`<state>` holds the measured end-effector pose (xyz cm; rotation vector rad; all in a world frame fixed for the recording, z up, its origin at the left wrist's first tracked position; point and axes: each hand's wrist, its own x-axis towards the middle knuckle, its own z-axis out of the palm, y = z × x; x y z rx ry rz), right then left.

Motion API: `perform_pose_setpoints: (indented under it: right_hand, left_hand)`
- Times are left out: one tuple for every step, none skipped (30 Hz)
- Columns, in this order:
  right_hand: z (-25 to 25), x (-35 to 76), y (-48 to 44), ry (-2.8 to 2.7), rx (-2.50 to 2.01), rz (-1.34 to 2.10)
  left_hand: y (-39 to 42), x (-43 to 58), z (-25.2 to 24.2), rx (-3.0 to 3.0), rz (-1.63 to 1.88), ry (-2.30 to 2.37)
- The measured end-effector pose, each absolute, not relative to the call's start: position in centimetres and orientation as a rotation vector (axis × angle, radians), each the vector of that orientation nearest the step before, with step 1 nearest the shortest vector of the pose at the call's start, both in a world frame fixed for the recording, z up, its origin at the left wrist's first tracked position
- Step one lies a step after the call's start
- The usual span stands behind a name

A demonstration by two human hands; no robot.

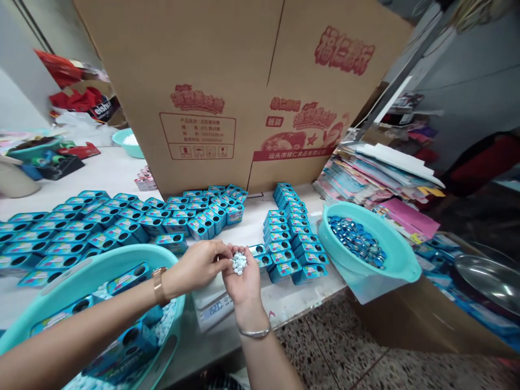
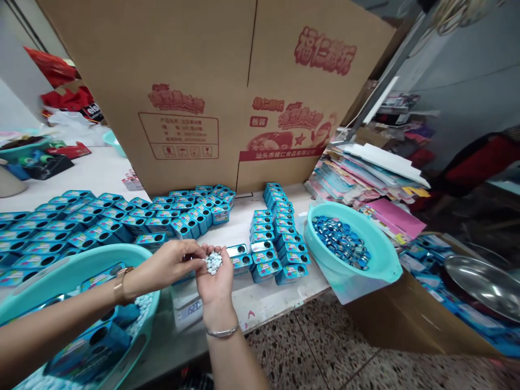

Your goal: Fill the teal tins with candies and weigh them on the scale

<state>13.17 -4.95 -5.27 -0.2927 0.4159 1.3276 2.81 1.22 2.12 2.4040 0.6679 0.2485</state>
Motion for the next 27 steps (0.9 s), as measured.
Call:
perform_pose_setpoints:
  right_hand:
    - [-5.4,13.3,-5.0,0.426,-0.294,1.332]
    - [-5.4,13.5,-5.1,0.438,-0.302,1.326]
    - [-5.5,13.7,-5.2,0.450,-0.312,1.307]
    - [-5.5,14.0,-5.4,0.462,-0.323,1.280]
    - [-5.5,14.4,-5.5,0.473,-0.334,1.246]
    - [-5.6,14.9,-5.6,0.481,-0.345,1.212]
    - [-5.6,15.4,-5.7,0.485,-0.355,1.181]
    - [-5.7,15.8,-5.9,0.485,-0.361,1.156]
    - [-5.8,16.3,-6.0,0.481,-0.364,1.135]
    - [-5.9,16.7,-6.1,0.473,-0.363,1.118]
    - [-6.1,17.1,-6.2,0.465,-0.359,1.107]
    - [-6.3,17.4,-6.3,0.460,-0.354,1.101]
    - [-6.4,17.6,-6.4,0.458,-0.350,1.097]
    - [-6.6,17.9,-6.5,0.459,-0.348,1.094]
    - [-6.7,18.0,-6.6,0.463,-0.347,1.090]
    - [-6.9,18.2,-6.7,0.470,-0.348,1.084]
    - [-7.0,18.3,-6.8,0.479,-0.352,1.080]
    - [-7.1,18.4,-6.9,0.487,-0.357,1.075]
    - [-7.2,18.5,-6.9,0.493,-0.364,1.071]
    - [-7.3,18.6,-7.0,0.497,-0.374,1.066]
    - [-7.4,18.6,-7.0,0.499,-0.385,1.061]
    - [-7.5,18.7,-7.1,0.499,-0.394,1.056]
    - [-7.6,18.8,-7.1,0.497,-0.398,1.052]
    - [-7.7,18.9,-7.2,0.493,-0.395,1.050]
    - [-7.9,19.0,-7.2,0.490,-0.390,1.051]
    - [-8.0,19.1,-7.2,0.486,-0.383,1.051]
    - [-8.2,19.2,-7.3,0.481,-0.379,1.049]
  left_hand:
    - [1.7,2.4,2.3,2.402,0.242,0.683]
    - [2.3,1.9,2.4,2.410,0.241,0.715]
    - [2.8,1.4,2.3,2.432,0.241,0.756]
    - [3.3,0.9,2.1,2.470,0.238,0.797]
    - [3.7,0.4,1.8,2.522,0.228,0.834]
    - [4.1,0.0,1.3,2.583,0.205,0.861]
    - [4.2,-0.4,0.7,2.645,0.174,0.878]
    - [4.3,-0.7,0.0,2.699,0.139,0.887]
    - [4.2,-0.8,-0.7,2.740,0.101,0.898]
    - [4.0,-0.9,-1.3,2.764,0.066,0.915]
    - [3.8,-0.9,-1.9,2.776,0.035,0.931]
    - [3.6,-0.8,-2.3,2.777,0.011,0.942]
    - [3.3,-0.6,-2.7,2.772,-0.002,0.948]
    - [3.1,-0.4,-2.9,2.766,-0.009,0.944]
    - [3.0,-0.2,-3.0,2.764,-0.006,0.931]
    - [3.0,0.1,-3.1,2.767,-0.001,0.912]
    - [3.0,0.3,-3.1,2.772,0.003,0.890]
    - [3.0,0.5,-3.1,2.775,0.005,0.873]
    - [3.1,0.8,-3.2,2.773,0.010,0.864]
    - [3.1,0.9,-3.3,2.761,0.020,0.862]
    - [3.2,1.0,-3.3,2.739,0.036,0.866]
    - [3.2,1.1,-3.4,2.710,0.054,0.871]
    - [3.3,1.0,-3.4,2.674,0.071,0.874]
    - [3.2,1.0,-3.4,2.632,0.080,0.873]
    - [3.1,0.9,-3.4,2.591,0.083,0.868]
    - [3.1,0.8,-3.3,2.552,0.086,0.861]
    - [3.0,0.6,-3.2,2.519,0.092,0.855]
